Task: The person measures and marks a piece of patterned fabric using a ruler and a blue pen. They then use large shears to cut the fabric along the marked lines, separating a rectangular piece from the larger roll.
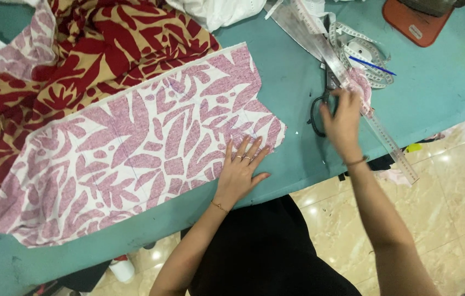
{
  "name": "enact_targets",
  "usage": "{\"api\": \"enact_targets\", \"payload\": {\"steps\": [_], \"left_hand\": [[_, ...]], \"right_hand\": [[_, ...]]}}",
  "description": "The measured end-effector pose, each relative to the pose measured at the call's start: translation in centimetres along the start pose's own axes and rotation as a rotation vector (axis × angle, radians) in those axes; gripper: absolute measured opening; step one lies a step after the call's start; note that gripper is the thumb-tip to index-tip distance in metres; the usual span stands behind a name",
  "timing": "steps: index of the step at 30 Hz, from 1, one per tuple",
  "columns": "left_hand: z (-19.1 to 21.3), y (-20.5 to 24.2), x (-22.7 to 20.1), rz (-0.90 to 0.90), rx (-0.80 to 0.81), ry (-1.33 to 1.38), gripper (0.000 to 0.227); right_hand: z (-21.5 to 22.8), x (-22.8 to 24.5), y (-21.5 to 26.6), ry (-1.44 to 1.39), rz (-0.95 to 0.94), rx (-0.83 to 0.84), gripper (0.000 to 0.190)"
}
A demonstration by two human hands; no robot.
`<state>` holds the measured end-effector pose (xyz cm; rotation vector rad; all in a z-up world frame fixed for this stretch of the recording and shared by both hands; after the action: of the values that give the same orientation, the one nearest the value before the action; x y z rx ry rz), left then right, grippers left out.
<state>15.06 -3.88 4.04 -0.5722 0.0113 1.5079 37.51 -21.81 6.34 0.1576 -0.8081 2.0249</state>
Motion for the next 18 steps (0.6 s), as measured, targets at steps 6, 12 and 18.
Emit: {"api": "enact_targets", "payload": {"steps": [6, 12, 18], "left_hand": [[0.1, -0.2, -0.1, 0.011, 0.004, 0.040, 0.070], [0.0, -0.3, -0.1, -0.006, 0.019, 0.009, 0.070], [0.2, -0.1, -0.1, 0.004, 0.060, 0.019, 0.069]], "right_hand": [[0.7, 1.5, 2.0, 0.057, -0.020, -0.024, 0.046], [-2.3, -3.1, 2.5, -0.044, -0.149, 0.023, 0.049], [1.3, 0.9, 5.3, -0.231, -0.430, 0.148, 0.049]]}}
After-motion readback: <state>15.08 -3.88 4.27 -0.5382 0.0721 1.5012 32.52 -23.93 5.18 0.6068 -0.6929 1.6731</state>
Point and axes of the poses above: each hand's wrist, its own y-axis away from the middle knuckle, its own z-axis out of the back of the hand, x = y × z, the point moved 9 cm from there along -y, towards the middle knuckle, and after that the axes turned 9 degrees about -x, right-handed, at the moved point
